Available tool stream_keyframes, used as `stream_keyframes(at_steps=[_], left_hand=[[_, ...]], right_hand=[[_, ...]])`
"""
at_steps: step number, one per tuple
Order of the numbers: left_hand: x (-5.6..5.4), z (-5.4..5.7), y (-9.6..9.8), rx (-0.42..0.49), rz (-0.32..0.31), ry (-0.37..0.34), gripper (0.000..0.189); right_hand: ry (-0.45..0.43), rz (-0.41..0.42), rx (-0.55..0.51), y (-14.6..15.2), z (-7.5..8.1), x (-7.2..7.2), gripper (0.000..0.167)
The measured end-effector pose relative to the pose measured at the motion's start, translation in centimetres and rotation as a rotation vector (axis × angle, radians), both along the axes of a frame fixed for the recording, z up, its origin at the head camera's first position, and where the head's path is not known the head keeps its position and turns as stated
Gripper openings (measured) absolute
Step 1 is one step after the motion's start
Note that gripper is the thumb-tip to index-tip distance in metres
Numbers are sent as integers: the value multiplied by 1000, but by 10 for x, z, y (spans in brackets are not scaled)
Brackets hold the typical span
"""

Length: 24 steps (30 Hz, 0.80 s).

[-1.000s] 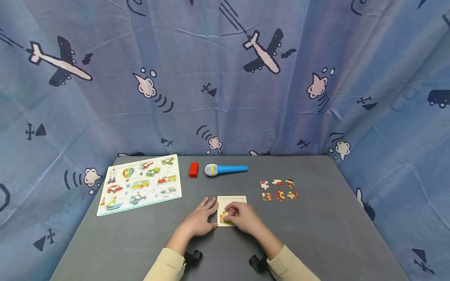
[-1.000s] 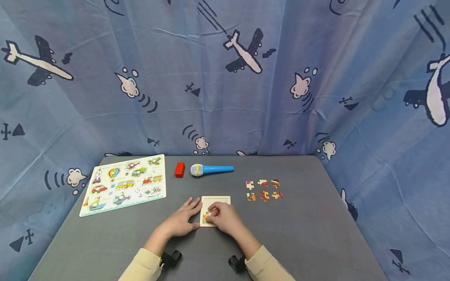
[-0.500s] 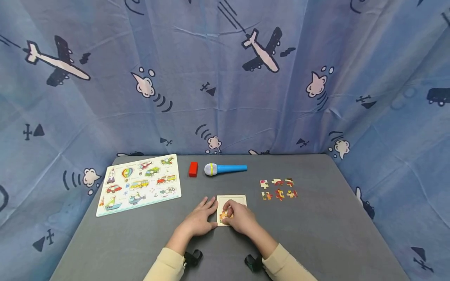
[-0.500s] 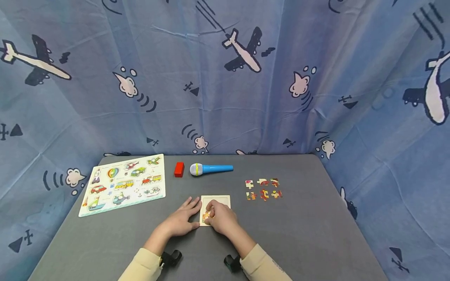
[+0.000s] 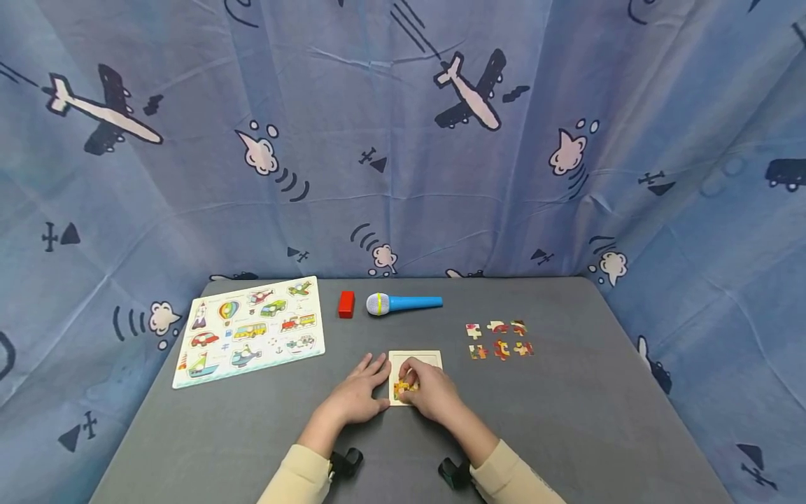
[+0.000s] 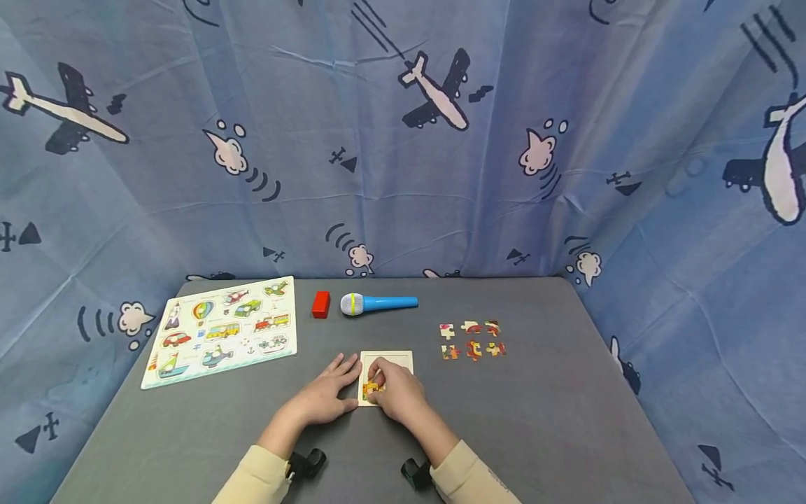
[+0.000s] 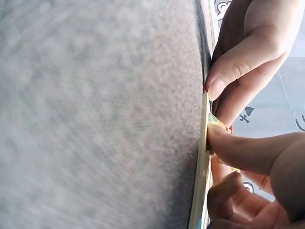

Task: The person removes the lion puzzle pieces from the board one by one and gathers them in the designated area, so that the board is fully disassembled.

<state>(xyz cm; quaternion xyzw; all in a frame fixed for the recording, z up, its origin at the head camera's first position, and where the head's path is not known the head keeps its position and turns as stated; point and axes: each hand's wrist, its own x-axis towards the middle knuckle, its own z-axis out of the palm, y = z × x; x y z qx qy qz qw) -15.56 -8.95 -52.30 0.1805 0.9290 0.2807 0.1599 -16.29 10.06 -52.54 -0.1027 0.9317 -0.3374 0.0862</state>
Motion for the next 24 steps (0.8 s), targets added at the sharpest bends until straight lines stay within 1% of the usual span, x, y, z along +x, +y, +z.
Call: stream_keyframes(at_steps=[3,9,12,15,18,21,24], left_hand=[[0,0,0,-7,4,-10,69],[-1,1,1,-17,10,-19,69],[0,1,2,-17,11,-22,69],[0,2,2,-19,7,-22,70],[0,2,2,-20,1,-26,74],[0,1,1,-17,3,-27,78],[0,0,2,-12,7,-22,77]], right_hand=[[4,-1,-31,0,0,1,27],[-29,15,-252,7,2,-1,16],[-49,0,-316,14,6,-2,17],[-71,-48,-340,24,12,-3,21],[-76,-99,-347,37,18,-3,21],[-62,-132,-335,53,21,-4,20],[-49,-159,-309,71,22,-6,19]])
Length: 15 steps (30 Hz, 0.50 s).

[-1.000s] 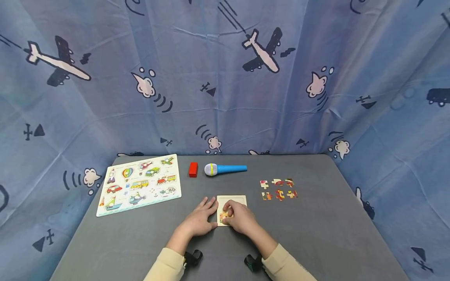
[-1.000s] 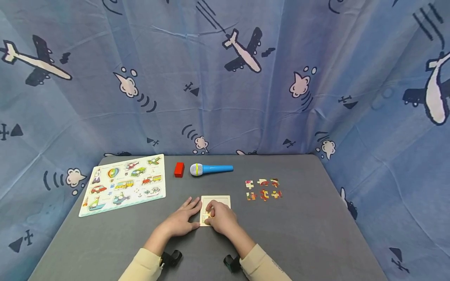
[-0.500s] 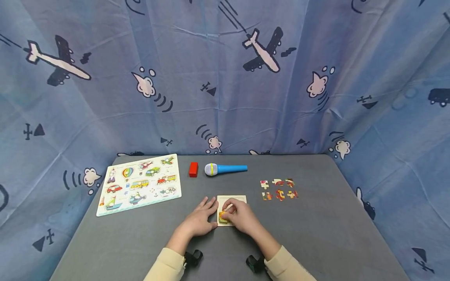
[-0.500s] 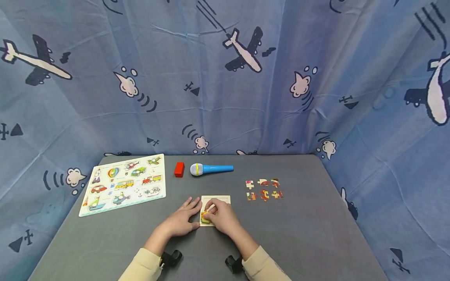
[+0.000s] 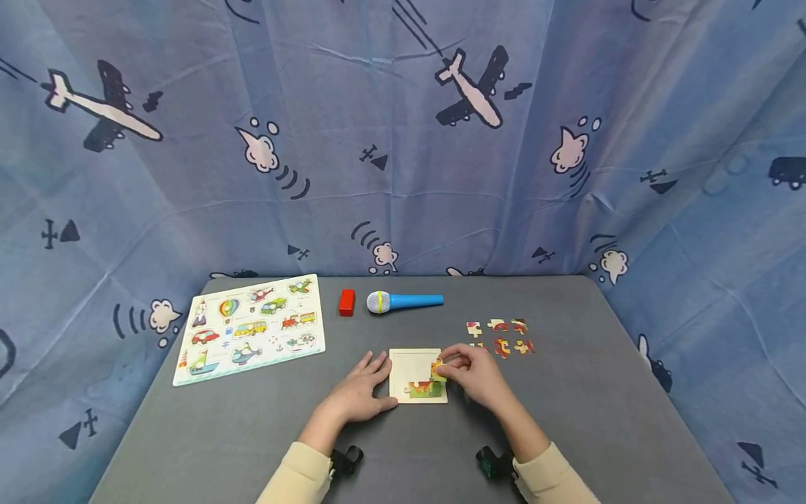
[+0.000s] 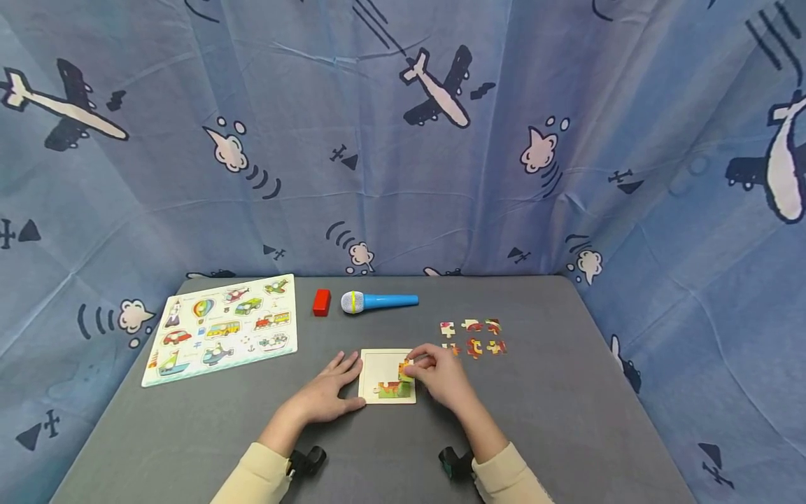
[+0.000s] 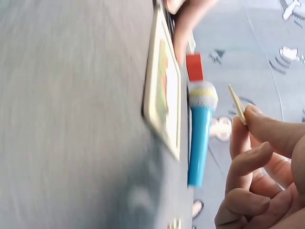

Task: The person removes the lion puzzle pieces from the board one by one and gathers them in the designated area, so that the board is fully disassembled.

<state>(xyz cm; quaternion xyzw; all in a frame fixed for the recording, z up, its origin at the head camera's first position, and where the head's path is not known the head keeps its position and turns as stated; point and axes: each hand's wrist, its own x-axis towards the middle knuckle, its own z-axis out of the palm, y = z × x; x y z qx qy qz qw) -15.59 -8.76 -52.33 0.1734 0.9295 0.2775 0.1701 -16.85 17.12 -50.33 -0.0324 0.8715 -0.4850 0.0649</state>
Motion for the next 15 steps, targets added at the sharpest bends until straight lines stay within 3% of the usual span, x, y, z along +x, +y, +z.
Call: stream_keyframes(at_steps=[9,15], left_hand=[[2,-2,5,-7,19,56,75],[3,-5,2,-19,27,63,75]], right_hand=[[7,-45,77,57,-12,-4,22],[-41,-78,159,73,-26,-4,18]])
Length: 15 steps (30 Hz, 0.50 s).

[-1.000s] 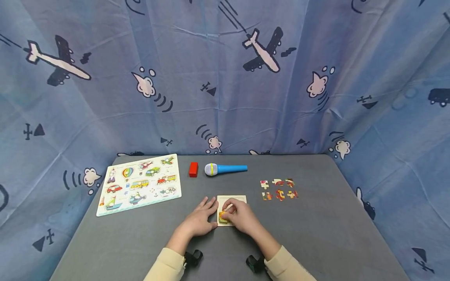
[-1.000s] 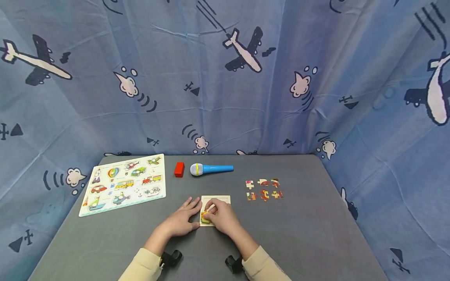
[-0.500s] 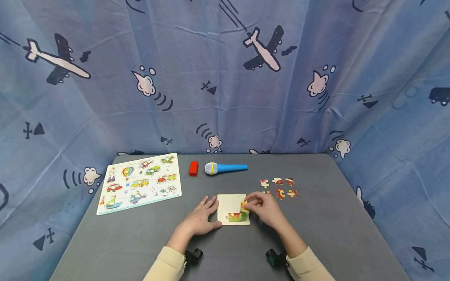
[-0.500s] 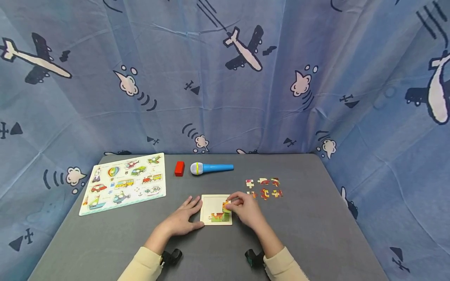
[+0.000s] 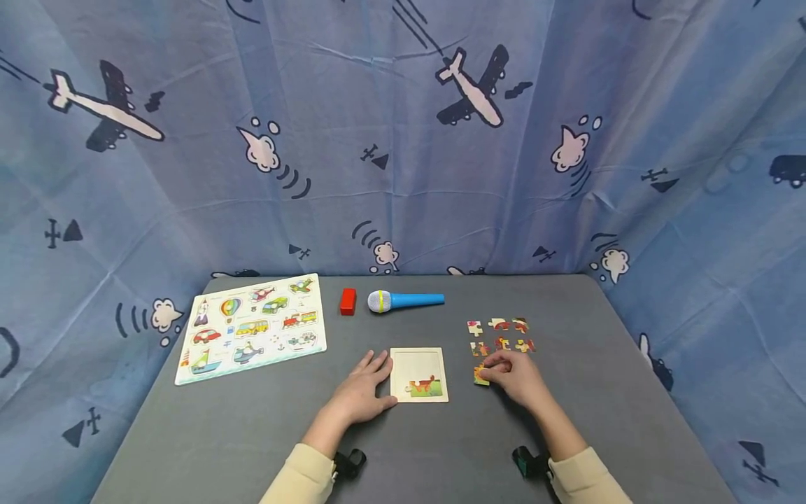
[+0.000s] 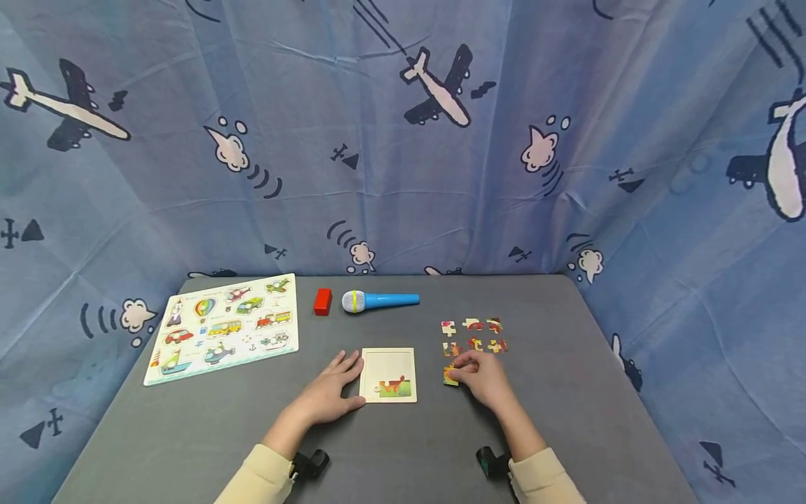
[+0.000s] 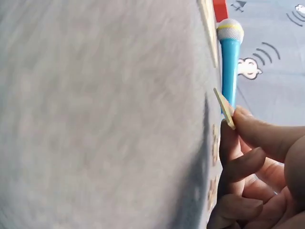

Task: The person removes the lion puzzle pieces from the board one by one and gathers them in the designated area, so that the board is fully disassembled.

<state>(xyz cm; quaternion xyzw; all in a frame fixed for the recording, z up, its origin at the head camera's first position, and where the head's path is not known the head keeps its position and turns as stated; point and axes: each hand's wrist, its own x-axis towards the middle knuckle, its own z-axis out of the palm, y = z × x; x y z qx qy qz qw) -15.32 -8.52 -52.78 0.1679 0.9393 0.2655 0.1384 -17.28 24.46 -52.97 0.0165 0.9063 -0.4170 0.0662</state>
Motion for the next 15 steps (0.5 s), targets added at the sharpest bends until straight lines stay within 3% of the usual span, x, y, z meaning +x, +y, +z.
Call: stream_keyframes(at_steps=[6,15], left_hand=[[0,-1,1,-17,-4,6,75],[1,-1,2,-15,4,9,75]], right_hand=[[23,1,64,3,-4,-3,16],[23,-12,147,1,3,-3,21]])
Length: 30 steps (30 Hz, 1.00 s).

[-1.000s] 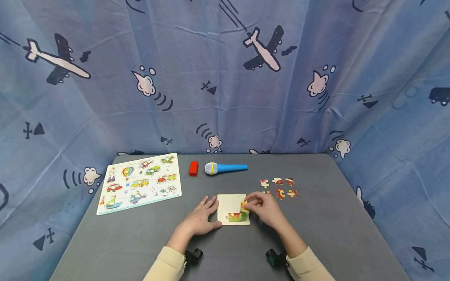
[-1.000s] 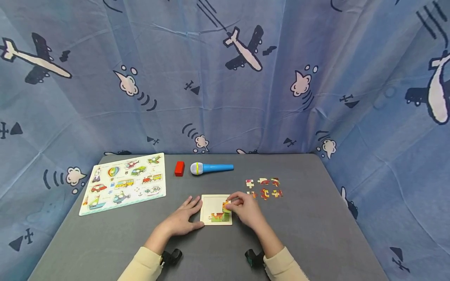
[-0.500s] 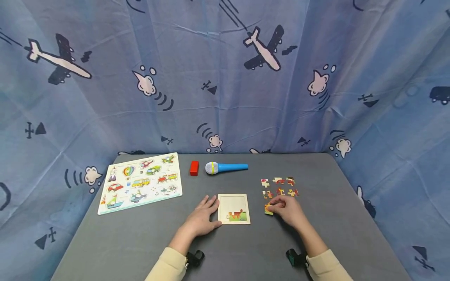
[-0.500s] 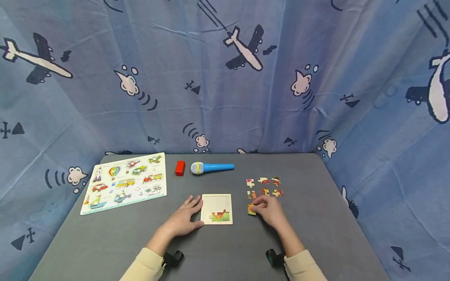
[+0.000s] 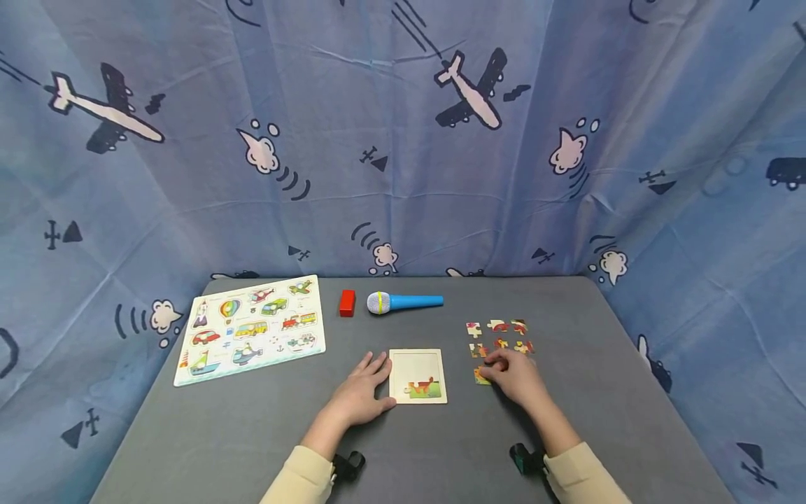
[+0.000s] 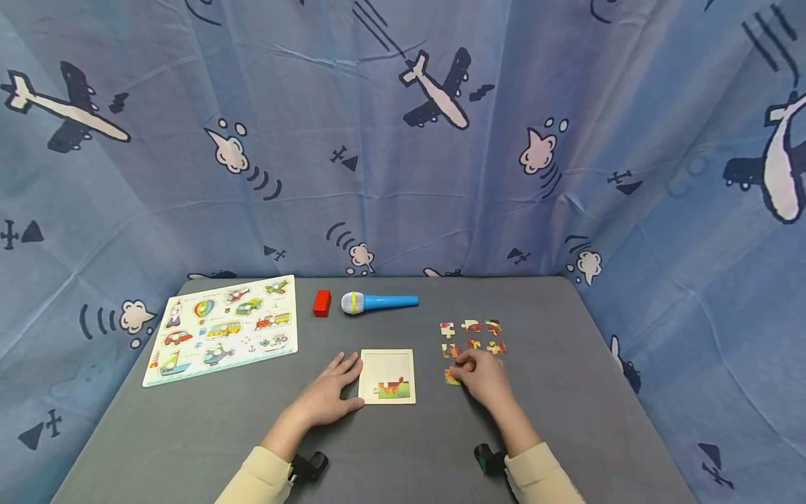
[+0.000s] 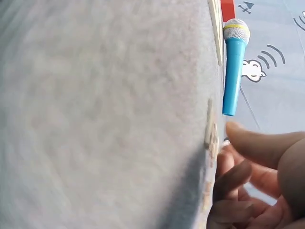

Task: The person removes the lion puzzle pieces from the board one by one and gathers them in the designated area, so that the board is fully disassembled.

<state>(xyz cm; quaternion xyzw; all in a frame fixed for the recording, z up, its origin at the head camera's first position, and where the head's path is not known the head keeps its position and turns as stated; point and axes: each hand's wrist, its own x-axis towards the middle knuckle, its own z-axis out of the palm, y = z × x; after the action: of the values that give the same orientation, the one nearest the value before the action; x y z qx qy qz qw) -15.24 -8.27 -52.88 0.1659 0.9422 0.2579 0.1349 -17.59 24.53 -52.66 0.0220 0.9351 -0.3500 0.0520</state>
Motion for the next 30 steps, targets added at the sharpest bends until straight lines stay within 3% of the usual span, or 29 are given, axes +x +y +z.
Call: stream_keyframes(at_steps=[15,30], left_hand=[[-1,1,-1,0,-10,8,75],[0,0,1,-10,21,-1,75]], right_hand=[[90,82,-125,-36,39,12,19],[60,189,-203,-96,29,18,11]])
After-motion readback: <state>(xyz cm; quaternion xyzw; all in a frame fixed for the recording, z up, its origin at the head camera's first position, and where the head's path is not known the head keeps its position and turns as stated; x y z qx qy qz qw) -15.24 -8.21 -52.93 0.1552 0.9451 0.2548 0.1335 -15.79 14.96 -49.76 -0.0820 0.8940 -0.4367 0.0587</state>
